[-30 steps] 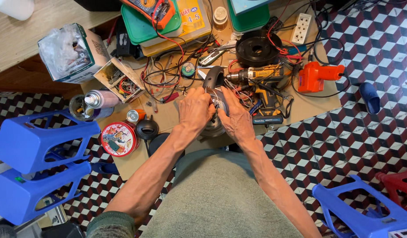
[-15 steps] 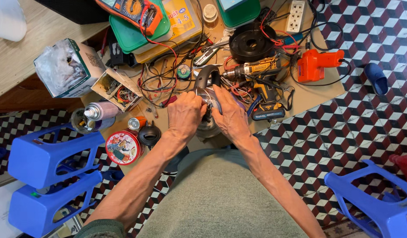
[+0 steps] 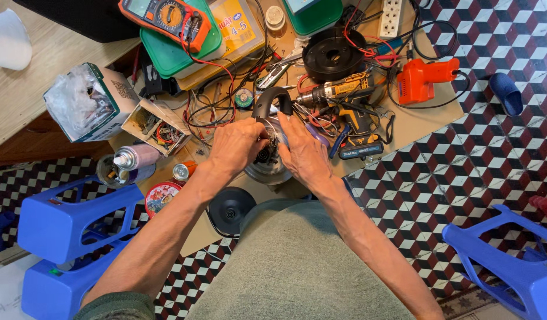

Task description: The person repairs a small electric motor by hand, using a screwdriver to adjust internal components and pliers to manipulate wires. They repeatedly test the motor's rotation and make fine adjustments to the wiring.

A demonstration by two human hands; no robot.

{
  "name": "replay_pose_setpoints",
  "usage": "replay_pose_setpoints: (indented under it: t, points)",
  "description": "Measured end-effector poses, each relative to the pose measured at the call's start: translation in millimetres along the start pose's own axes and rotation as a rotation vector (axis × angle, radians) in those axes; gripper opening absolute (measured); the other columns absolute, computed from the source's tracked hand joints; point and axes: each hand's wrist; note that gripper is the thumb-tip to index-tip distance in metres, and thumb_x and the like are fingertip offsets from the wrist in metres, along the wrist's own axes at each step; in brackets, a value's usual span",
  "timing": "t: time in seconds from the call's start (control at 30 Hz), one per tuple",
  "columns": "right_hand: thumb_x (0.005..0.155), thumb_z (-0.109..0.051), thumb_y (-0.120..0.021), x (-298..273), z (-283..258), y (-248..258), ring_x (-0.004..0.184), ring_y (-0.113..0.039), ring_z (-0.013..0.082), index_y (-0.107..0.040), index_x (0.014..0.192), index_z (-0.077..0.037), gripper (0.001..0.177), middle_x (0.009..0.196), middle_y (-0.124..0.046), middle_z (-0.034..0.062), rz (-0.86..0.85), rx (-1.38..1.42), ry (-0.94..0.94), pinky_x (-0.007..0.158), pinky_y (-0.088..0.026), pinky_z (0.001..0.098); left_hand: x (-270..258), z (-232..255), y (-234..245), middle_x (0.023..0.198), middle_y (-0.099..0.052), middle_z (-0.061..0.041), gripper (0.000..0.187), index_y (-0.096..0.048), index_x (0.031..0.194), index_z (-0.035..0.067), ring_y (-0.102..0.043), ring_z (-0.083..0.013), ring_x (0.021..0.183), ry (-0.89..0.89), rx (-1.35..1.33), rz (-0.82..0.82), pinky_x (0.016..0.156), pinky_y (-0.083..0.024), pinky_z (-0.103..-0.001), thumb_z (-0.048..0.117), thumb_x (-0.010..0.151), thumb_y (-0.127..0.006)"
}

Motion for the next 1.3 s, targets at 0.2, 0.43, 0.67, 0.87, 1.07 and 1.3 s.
replay_pose_setpoints:
  t: [0.2, 0.43, 0.67, 0.87, 1.07, 1.3]
  points:
    - [0.091, -0.014, -0.066, 3.1, -2.2, -5.5, 0.115, -0.059, 0.0427, -0.043, 0.150, -0.003, 0.065, 0.130, -0.056, 0.0233, 0.035, -0.028, 0.072, 0.092, -0.051, 0.0482, -2.5, -13.3, 10.4, 0.085, -0.067, -0.005, 0.007, -0.071, 0.086, 0.012, -0.067, -0.0295, 0.079, -0.150, 0.046, -0.014, 0.061, -0.052, -0.045, 0.017, 0.084, -0.075]
    - [0.090, -0.013, -0.069, 8.0, -6.5, -14.0, 0.114, -0.060, 0.0409, -0.045, 0.147, -0.004, 0.063, 0.127, -0.057, 0.0220, 0.060, -0.075, 0.042, 0.089, -0.052, 0.0479, -2.0, -13.1, 12.1, 0.083, -0.062, -0.006, 0.014, -0.063, 0.083, 0.009, -0.067, -0.0274, 0.079, -0.271, 0.135, 0.066, 0.060, -0.052, -0.042, 0.017, 0.084, -0.074]
    - [0.089, -0.013, -0.069, 5.4, -9.6, -19.0, 0.114, -0.061, 0.0418, -0.046, 0.148, -0.004, 0.063, 0.130, -0.059, 0.0229, 0.132, -0.078, 0.027, 0.091, -0.053, 0.0471, -16.4, 7.2, 12.6, 0.084, -0.065, -0.006, 0.014, -0.071, 0.097, 0.014, -0.067, -0.0295, 0.080, -0.040, 0.055, 0.165, 0.063, -0.052, -0.044, 0.019, 0.085, -0.076]
    - [0.089, -0.015, -0.069, 2.0, -5.1, -20.8, 0.115, -0.063, 0.0423, -0.048, 0.146, -0.003, 0.062, 0.133, -0.059, 0.0235, 0.174, -0.108, 0.021, 0.093, -0.053, 0.0469, -49.5, 50.6, -16.8, 0.103, -0.064, -0.014, 0.042, -0.060, 0.112, 0.007, -0.061, -0.0326, 0.101, 0.548, -0.185, 0.578, 0.087, -0.048, -0.043, 0.029, 0.085, -0.085]
    - [0.092, -0.016, -0.066, -1.2, -2.0, -17.5, 0.118, -0.063, 0.0438, -0.046, 0.148, -0.002, 0.061, 0.141, -0.056, 0.0266, 0.134, -0.051, -0.010, 0.094, -0.054, 0.0445, -83.2, 92.1, -26.9, 0.106, -0.062, -0.006, 0.025, -0.071, 0.097, 0.012, -0.058, -0.0264, 0.106, 0.513, -0.068, 0.578, 0.095, -0.043, -0.043, 0.030, 0.085, -0.085]
    - [0.092, -0.017, -0.066, 0.5, 1.5, -18.8, 0.116, -0.062, 0.0436, -0.046, 0.149, -0.003, 0.061, 0.140, -0.056, 0.0271, 0.124, -0.068, -0.003, 0.092, -0.055, 0.0444, -90.3, 108.5, -13.5, 0.117, -0.065, -0.007, 0.027, -0.075, 0.111, 0.013, -0.056, -0.0279, 0.113, 0.287, 0.110, 0.680, 0.100, -0.041, -0.045, 0.027, 0.087, -0.079]
Point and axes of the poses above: each hand's wrist, its own x-axis towards the middle knuckle, its own y-axis out of the back of the hand, z = x × y
